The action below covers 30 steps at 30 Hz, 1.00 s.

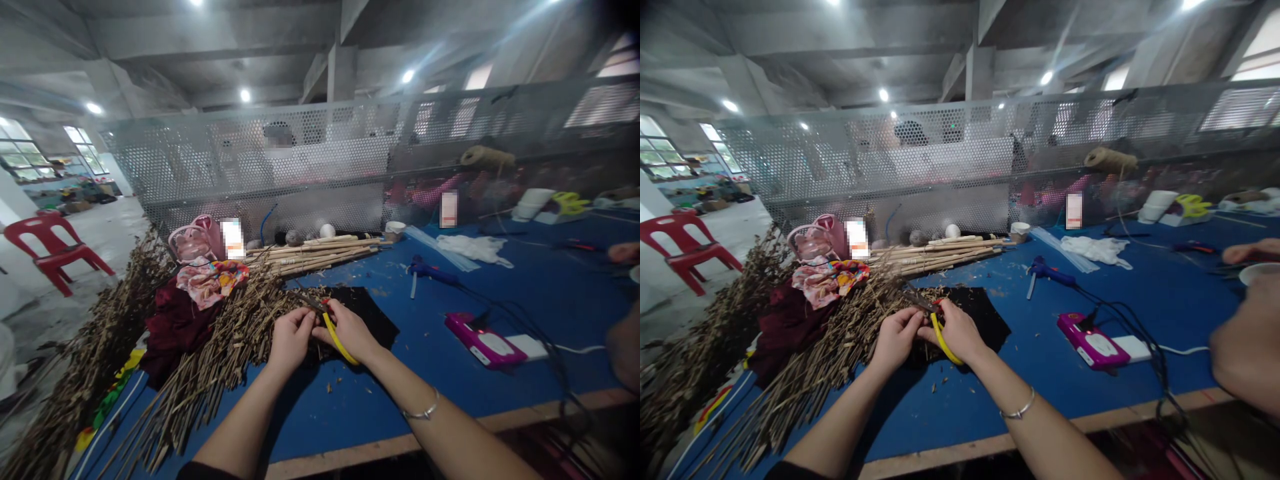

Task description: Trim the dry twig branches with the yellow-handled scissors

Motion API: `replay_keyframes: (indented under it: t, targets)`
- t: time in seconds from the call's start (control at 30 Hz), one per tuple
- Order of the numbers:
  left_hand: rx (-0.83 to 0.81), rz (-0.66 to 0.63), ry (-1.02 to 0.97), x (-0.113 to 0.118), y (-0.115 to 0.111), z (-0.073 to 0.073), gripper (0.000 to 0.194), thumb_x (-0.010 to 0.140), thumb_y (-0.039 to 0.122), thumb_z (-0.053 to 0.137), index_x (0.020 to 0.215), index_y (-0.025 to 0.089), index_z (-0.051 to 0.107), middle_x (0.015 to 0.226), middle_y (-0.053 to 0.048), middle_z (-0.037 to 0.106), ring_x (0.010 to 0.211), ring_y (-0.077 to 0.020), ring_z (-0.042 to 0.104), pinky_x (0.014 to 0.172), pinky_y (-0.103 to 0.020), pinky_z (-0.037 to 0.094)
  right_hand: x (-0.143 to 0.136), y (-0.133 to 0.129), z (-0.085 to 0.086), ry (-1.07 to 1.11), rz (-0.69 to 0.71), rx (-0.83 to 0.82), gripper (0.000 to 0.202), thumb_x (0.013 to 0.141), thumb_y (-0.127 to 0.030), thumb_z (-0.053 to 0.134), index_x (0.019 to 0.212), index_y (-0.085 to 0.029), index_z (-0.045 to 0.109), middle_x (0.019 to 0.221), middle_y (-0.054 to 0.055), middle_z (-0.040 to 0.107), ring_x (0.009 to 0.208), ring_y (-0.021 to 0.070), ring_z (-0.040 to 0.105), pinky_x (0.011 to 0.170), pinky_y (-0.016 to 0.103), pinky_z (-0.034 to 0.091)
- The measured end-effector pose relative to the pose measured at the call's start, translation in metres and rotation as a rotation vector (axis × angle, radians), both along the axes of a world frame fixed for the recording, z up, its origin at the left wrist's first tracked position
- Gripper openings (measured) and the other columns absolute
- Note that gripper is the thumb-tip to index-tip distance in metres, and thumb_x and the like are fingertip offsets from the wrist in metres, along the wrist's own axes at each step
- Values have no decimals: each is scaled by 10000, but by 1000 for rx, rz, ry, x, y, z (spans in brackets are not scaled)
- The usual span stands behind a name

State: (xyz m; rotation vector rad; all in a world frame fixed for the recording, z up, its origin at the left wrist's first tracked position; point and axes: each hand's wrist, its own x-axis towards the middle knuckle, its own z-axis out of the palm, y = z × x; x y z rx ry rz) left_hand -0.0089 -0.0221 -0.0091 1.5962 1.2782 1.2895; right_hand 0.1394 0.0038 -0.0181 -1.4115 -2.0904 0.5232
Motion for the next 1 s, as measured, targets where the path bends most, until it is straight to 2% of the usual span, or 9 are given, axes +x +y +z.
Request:
replay_keyframes:
  t: [0.23, 0.47, 0.6, 0.77, 0.9, 1.0]
  targets:
    - [-6, -10, -36, 0, 0, -1, 317, 790, 378, 454, 763, 130, 650, 662, -26, 620, 591, -121, 527, 563, -207, 408, -1, -1, -2, -9, -23, -48, 391, 665, -434, 643, 945, -216, 479, 747, 15, 606, 703, 176, 584, 565, 217, 322]
    - [-34, 35, -73, 0, 0, 2, 321, 765, 384, 490, 851, 132, 669, 702, -50, 650, 644, -151, 571, 590, -230, 446, -1, 0, -1, -94, -70, -15, 363, 669, -512, 596, 850, -220, 479, 641, -10, 579, 616, 164, 562, 501, 207, 273]
    - [-34, 82, -71, -1, 1, 1, 304, 750, 372, 511, 834, 128, 672, 708, -53, 661, 634, -151, 576, 588, -235, 449, -1, 1, -1, -127, -90, -9, 391, 664, -509, 606, 899, -221, 486, 680, 2, 591, 658, 180, 578, 518, 215, 277]
    - [-31, 145, -31, -2, 2, 0, 268, 734, 361, 530, 753, 130, 664, 650, -32, 652, 587, -135, 563, 572, -223, 431, -1, 0, -2, -87, -32, 37, 481, 667, -509, 608, 1007, -210, 444, 812, 35, 596, 766, 197, 584, 592, 233, 335]
    - [-7, 161, 2, -2, 1, 1, 255, 729, 353, 535, 704, 133, 662, 652, -27, 653, 596, -131, 557, 581, -221, 419, -1, 0, -3, -86, -16, 119, 487, 668, -526, 596, 983, -187, 443, 873, 62, 575, 813, 200, 561, 647, 253, 360]
    - [7, 158, 5, -2, -1, 3, 254, 731, 351, 535, 718, 136, 670, 670, -29, 659, 609, -133, 562, 593, -225, 421, -2, 0, -3, -77, -18, 115, 489, 674, -523, 592, 995, -188, 439, 890, 67, 575, 820, 200, 563, 652, 253, 360]
